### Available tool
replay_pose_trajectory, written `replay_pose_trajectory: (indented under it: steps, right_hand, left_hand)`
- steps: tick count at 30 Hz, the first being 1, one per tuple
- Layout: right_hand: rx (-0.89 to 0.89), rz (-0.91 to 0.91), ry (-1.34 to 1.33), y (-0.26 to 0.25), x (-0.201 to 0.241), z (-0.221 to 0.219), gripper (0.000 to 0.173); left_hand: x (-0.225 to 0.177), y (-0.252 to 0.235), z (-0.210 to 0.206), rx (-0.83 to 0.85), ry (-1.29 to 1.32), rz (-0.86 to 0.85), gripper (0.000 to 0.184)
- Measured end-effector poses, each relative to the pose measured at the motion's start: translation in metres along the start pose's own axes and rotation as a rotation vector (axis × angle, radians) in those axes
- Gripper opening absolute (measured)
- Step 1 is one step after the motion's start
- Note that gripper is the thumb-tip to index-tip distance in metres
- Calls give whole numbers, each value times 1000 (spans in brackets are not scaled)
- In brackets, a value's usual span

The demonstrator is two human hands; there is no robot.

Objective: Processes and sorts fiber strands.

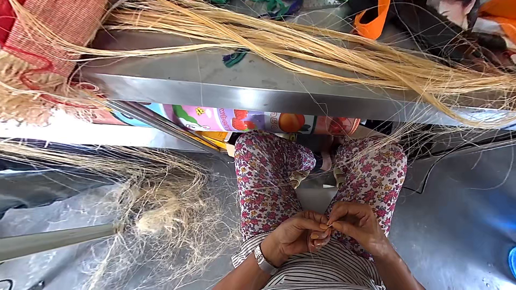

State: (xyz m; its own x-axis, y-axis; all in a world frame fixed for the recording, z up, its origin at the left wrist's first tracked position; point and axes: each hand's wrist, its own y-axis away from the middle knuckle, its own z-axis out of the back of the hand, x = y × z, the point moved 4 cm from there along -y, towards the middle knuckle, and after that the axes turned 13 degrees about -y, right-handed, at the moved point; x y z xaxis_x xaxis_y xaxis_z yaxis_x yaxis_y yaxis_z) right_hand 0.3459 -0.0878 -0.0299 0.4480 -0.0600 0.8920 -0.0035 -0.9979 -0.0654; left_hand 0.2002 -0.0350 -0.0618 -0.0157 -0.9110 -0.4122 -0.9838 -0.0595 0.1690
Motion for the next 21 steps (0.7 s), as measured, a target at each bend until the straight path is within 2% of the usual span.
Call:
replay_pose_trajectory:
  steps: [8,14,21]
  right_hand:
    - [-28,17,41,1,1,-1,9]
    - [-108,61,137,2,0,-5,5]
    - [-223,25,233,0,-2,-6,7]
  left_hand:
    - [1,-1,0,-4,10,-4,13]
    - [2,-2,4,-31,0,-10,12]
    - [1,-2,10,-110,-90,-70,13]
